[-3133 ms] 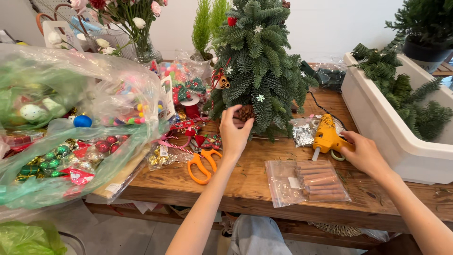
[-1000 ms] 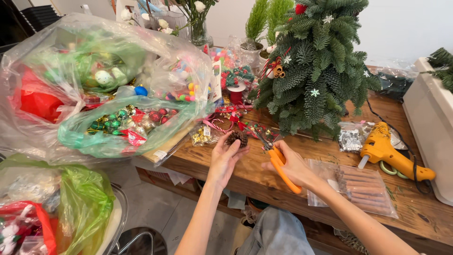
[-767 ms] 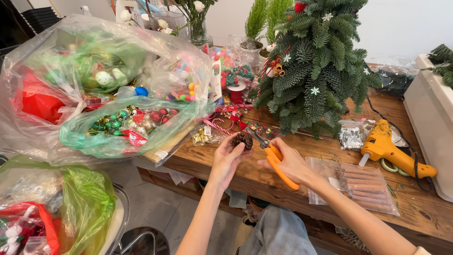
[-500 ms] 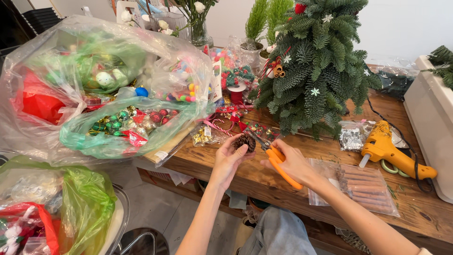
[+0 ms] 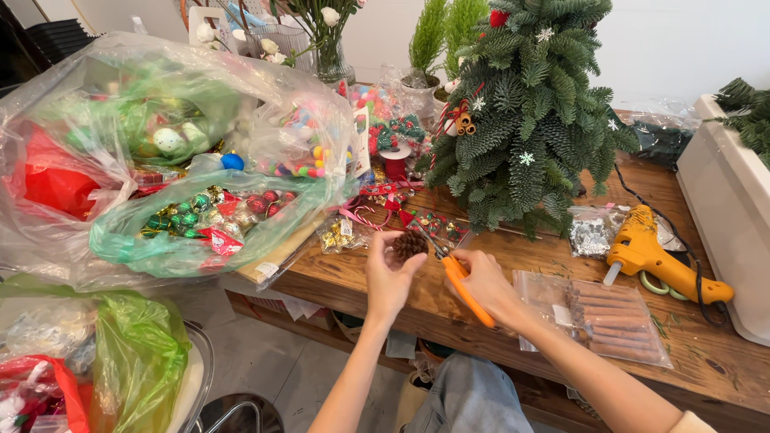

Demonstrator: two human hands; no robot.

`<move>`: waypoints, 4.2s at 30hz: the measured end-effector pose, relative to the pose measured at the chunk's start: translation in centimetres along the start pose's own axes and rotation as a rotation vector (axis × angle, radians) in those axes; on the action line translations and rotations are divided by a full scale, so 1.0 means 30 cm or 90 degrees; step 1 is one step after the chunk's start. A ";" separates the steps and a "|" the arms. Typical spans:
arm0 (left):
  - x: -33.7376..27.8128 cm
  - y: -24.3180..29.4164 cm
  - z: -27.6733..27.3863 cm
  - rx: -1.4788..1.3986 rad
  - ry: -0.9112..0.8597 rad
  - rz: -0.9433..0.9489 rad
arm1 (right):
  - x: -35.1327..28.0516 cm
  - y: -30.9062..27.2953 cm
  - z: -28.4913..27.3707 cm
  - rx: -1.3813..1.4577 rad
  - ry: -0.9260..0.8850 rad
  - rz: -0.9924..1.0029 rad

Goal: The person decorates a small artificial Christmas tree by attaching pinecones and white snowflake ornaments. They use a hot glue gun to apply adhesive to the pinecones before pressing them onto the tree branches.

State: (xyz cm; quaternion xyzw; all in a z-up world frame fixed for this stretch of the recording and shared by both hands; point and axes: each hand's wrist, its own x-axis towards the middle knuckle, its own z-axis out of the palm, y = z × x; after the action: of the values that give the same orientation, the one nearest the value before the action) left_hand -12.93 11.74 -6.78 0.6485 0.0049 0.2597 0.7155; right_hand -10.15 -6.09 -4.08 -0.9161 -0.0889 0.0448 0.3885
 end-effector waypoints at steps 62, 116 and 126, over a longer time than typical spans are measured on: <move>0.226 0.088 0.601 0.468 0.124 0.436 | -0.202 0.200 -0.545 -0.119 0.188 -0.096; 0.200 0.094 0.556 0.358 0.073 0.375 | -0.230 0.776 -0.712 0.254 0.465 0.111; -0.141 0.287 0.627 -0.240 -0.225 -0.040 | -0.344 0.427 -0.687 0.146 0.375 0.229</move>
State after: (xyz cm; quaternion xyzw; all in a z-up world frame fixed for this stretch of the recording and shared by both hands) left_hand -13.27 -7.05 2.82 0.5385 -0.1488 0.1163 0.8212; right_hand -15.52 -31.37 1.14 -0.8412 0.1952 -0.1433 0.4835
